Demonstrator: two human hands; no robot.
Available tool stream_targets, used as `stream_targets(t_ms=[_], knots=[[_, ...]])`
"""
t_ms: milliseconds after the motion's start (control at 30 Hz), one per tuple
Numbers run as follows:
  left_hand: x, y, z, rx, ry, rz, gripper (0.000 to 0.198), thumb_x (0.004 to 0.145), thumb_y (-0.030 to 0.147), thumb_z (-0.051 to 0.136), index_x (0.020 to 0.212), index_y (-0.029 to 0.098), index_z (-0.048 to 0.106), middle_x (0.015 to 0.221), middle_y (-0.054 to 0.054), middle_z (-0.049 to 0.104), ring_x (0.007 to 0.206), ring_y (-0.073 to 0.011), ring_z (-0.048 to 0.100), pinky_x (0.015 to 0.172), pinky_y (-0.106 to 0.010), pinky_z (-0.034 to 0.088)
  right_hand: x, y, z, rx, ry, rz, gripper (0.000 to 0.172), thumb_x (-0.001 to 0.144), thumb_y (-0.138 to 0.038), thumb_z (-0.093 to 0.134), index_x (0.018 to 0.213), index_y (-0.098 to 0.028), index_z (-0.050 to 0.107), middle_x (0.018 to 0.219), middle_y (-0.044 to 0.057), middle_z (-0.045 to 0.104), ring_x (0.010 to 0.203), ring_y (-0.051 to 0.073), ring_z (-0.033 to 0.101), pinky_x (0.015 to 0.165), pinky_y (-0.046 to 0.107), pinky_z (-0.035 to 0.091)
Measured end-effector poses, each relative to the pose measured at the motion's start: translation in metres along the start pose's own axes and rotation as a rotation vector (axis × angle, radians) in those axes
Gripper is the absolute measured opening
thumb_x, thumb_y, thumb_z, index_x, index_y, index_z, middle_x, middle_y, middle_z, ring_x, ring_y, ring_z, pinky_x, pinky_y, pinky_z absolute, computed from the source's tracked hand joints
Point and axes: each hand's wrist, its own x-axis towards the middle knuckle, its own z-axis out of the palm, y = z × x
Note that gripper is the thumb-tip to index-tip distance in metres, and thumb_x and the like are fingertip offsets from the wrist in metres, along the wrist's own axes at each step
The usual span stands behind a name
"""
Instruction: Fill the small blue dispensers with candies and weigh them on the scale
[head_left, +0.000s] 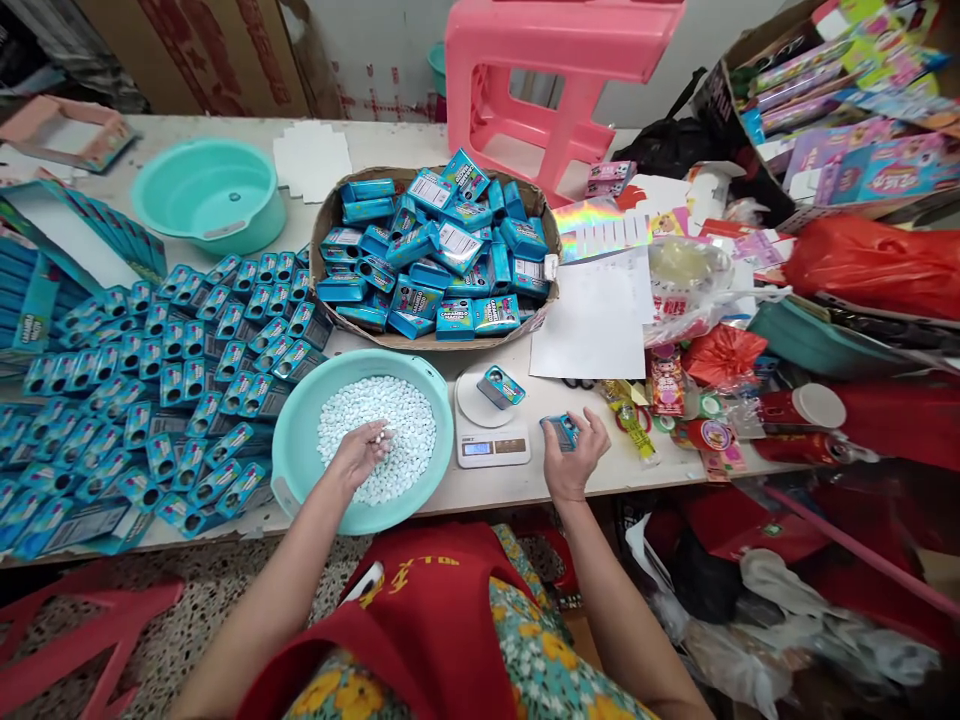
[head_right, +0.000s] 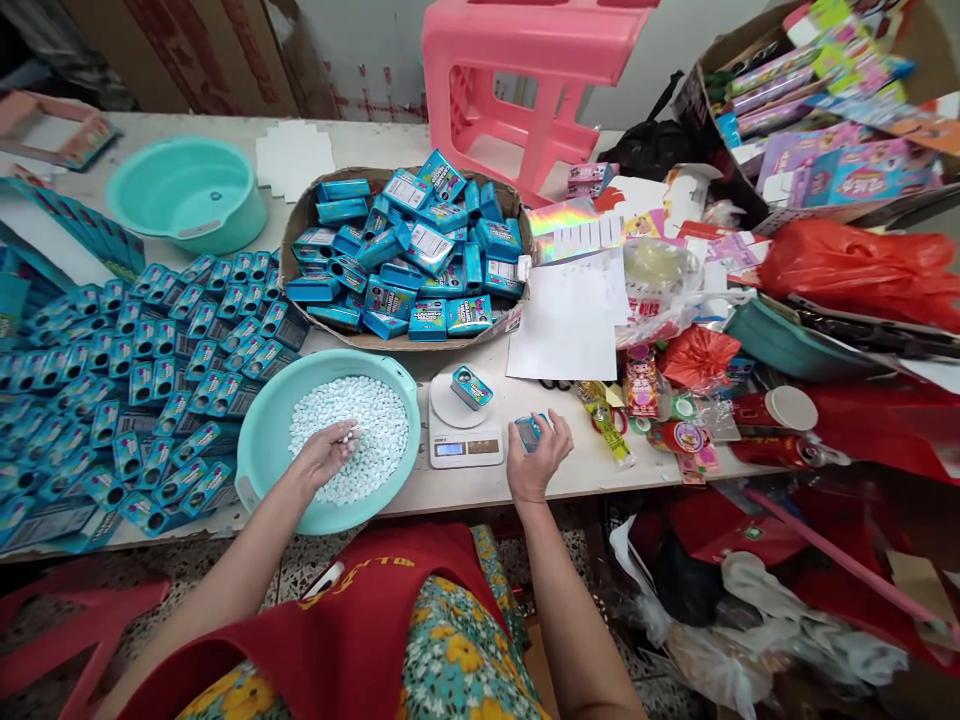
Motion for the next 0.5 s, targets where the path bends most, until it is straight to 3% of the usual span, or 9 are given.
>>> stream_targets(t_ms=[133, 200, 300, 400, 500], knots=[[-0.007, -0.002, 0.001, 0.304, 0.015, 0.086, 0.015, 0.066, 0.025, 0.071, 0.071, 0.015, 0.062, 0.065, -0.003, 0.061, 0.057, -0.0139, 0.054, 0.052, -0.024, 0.040, 0.005, -0.016, 0.023, 0.164, -0.141, -0.059, 0.054, 0.076, -0.044, 0.067, 0.119, -0.016, 0.050, 0.125, 0.016, 0.052, 0.121, 0.028, 0.044, 0.103, 0.050, 0.033], [-0.010, -0.003, 0.002, 0.624, 0.017, 0.253, 0.012, 0.063, 0.025, 0.071, 0.066, 0.017, 0.063, 0.077, -0.005, 0.065, 0.077, -0.0212, 0.059, 0.069, -0.029, 0.044, 0.008, -0.023, 0.040, 0.270, -0.255, -0.001, 0.063, 0.072, -0.045, 0.070, 0.122, -0.016, 0.047, 0.122, 0.015, 0.054, 0.117, 0.027, 0.048, 0.101, 0.046, 0.037], [-0.015, -0.003, 0.007, 1.038, 0.030, 0.539, 0.012, 0.068, 0.030, 0.066, 0.075, 0.021, 0.067, 0.099, -0.007, 0.065, 0.106, -0.0289, 0.053, 0.091, -0.038, 0.039, 0.018, -0.033, 0.057, 0.408, -0.375, 0.170, 0.052, 0.072, -0.046, 0.067, 0.112, -0.016, 0.052, 0.107, 0.009, 0.060, 0.101, 0.023, 0.056, 0.091, 0.040, 0.044], [-0.026, 0.002, 0.023, 0.895, 0.012, 0.509, 0.023, 0.075, 0.040, 0.060, 0.085, 0.020, 0.066, 0.102, -0.009, 0.065, 0.100, -0.0273, 0.058, 0.089, -0.038, 0.041, 0.031, -0.053, 0.048, 0.471, -0.381, 0.180, 0.040, 0.073, -0.044, 0.067, 0.101, -0.017, 0.057, 0.096, 0.005, 0.062, 0.091, 0.020, 0.058, 0.086, 0.037, 0.046], [-0.041, 0.015, 0.048, 0.444, -0.060, 0.348, 0.037, 0.075, 0.050, 0.062, 0.093, 0.018, 0.064, 0.101, -0.011, 0.066, 0.089, -0.0237, 0.063, 0.081, -0.035, 0.046, 0.041, -0.088, 0.018, 0.505, -0.388, -0.006, 0.032, 0.076, -0.039, 0.067, 0.101, -0.020, 0.060, 0.096, 0.004, 0.063, 0.091, 0.019, 0.058, 0.086, 0.035, 0.045]])
